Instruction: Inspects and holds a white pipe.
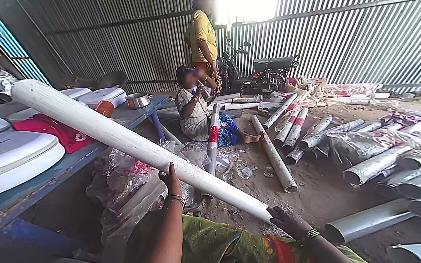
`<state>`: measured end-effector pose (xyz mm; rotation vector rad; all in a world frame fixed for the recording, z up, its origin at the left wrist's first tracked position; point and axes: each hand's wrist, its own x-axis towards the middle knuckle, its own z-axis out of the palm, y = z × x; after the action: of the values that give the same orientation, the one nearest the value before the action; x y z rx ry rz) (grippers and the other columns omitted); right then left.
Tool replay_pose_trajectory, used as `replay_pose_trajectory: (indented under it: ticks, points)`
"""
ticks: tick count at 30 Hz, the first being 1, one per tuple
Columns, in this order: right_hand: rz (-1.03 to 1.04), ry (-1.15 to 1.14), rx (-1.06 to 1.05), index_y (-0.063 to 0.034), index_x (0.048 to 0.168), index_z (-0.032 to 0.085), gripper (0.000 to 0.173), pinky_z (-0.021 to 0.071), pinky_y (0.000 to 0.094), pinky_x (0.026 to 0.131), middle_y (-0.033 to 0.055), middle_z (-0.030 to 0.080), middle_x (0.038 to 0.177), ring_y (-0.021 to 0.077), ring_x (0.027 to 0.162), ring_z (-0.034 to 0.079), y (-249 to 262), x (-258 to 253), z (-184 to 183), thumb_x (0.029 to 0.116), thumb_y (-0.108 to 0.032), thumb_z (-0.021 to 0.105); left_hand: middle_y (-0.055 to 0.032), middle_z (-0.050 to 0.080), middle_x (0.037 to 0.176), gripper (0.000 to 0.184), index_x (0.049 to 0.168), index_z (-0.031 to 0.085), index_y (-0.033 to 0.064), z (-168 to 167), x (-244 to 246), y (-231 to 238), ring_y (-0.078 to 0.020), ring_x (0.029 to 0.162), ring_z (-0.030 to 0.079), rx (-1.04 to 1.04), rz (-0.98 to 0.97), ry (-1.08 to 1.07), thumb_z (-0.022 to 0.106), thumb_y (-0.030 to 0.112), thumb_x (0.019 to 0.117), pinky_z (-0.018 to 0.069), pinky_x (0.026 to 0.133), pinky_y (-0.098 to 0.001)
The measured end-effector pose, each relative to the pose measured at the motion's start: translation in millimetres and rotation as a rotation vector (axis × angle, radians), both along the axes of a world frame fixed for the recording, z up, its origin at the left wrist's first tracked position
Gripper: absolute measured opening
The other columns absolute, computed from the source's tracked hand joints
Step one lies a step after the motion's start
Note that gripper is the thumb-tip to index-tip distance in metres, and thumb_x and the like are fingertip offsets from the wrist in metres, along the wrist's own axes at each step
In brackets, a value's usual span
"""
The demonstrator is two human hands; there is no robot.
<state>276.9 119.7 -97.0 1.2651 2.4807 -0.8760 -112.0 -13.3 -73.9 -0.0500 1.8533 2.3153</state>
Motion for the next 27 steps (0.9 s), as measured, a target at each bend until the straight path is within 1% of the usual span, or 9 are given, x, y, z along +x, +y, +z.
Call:
replay_pose_trajectory:
  ticks: [4, 6, 10, 13, 20, 23, 27]
  points:
    - [-0.007, 0.009, -0.002, -0.003, 0.144, 0.053, 0.052, 0.0464, 0.0631, 0.101, 0.0283, 0.066, 0.124, 0.0443, 0.117, 0.064, 1, 1, -2, 0.1057, -0.038, 0.057, -0.0303, 0.031, 0.156, 0.08, 0.159, 0.01, 0.0055, 1, 1, -1, -0.0425, 0.14, 0.038, 0.01, -0.005, 0.0, 0.056, 0.039, 0.1031, 0.0398, 0.105, -0.0616]
    - [-0.027, 0.004, -0.022, -0.0028, 0.146, 0.051, 0.053, 0.0453, 0.0628, 0.103, 0.0287, 0.065, 0.126, 0.0445, 0.119, 0.063, -2, 1, 2, 0.1061, -0.037, 0.057, -0.0304, 0.033, 0.154, 0.079, 0.159, 0.01, 0.0055, 3, 3, -1, -0.0419, 0.139, 0.039, 0.016, 0.002, 0.002, 0.057, 0.038, 0.103, 0.0402, 0.105, -0.0606]
    - [-0.032, 0.013, -0.018, -0.0031, 0.144, 0.052, 0.052, 0.0463, 0.0632, 0.101, 0.0282, 0.066, 0.124, 0.0445, 0.117, 0.064, 1, 2, -3, 0.1054, -0.038, 0.057, -0.0306, 0.036, 0.152, 0.077, 0.157, 0.015, 0.0028, 3, 3, -1, -0.0412, 0.137, 0.042, 0.009, 0.029, 0.024, 0.059, 0.035, 0.1024, 0.0413, 0.104, -0.0593]
    - [-0.022, 0.008, -0.004, -0.004, 0.143, 0.053, 0.052, 0.0469, 0.0633, 0.101, 0.0273, 0.067, 0.123, 0.0441, 0.115, 0.065, 1, 3, -5, 0.1053, -0.039, 0.057, -0.0327, 0.037, 0.15, 0.076, 0.156, 0.019, 0.001, 3, 2, 0, -0.0422, 0.135, 0.043, -0.008, 0.051, 0.032, 0.062, 0.032, 0.1011, 0.0413, 0.103, -0.059]
    - [-0.026, -0.018, 0.007, -0.0049, 0.145, 0.052, 0.052, 0.0468, 0.0627, 0.101, 0.0272, 0.067, 0.124, 0.044, 0.116, 0.065, -1, 1, -3, 0.1056, -0.039, 0.057, -0.0335, 0.036, 0.15, 0.076, 0.156, 0.019, -0.0004, 3, 3, -1, -0.0416, 0.135, 0.043, -0.012, 0.05, 0.045, 0.062, 0.031, 0.1012, 0.0416, 0.104, -0.0566]
    - [-0.028, -0.002, 0.007, -0.0037, 0.144, 0.053, 0.052, 0.0465, 0.0633, 0.102, 0.0283, 0.066, 0.125, 0.0448, 0.118, 0.065, -1, 1, -4, 0.1052, -0.038, 0.058, -0.0337, 0.036, 0.151, 0.077, 0.157, 0.019, 0.0004, 4, 3, -2, -0.042, 0.136, 0.042, -0.032, 0.046, 0.04, 0.061, 0.033, 0.1014, 0.0409, 0.104, -0.0577]
    - [-0.026, 0.001, 0.016, -0.0034, 0.143, 0.054, 0.052, 0.0473, 0.0632, 0.101, 0.0278, 0.067, 0.123, 0.0441, 0.115, 0.065, 1, 2, -9, 0.1046, -0.039, 0.058, -0.0335, 0.036, 0.15, 0.078, 0.157, 0.019, 0.0001, 2, 2, -2, -0.0416, 0.136, 0.043, -0.018, 0.044, 0.039, 0.062, 0.032, 0.101, 0.0409, 0.104, -0.0573]
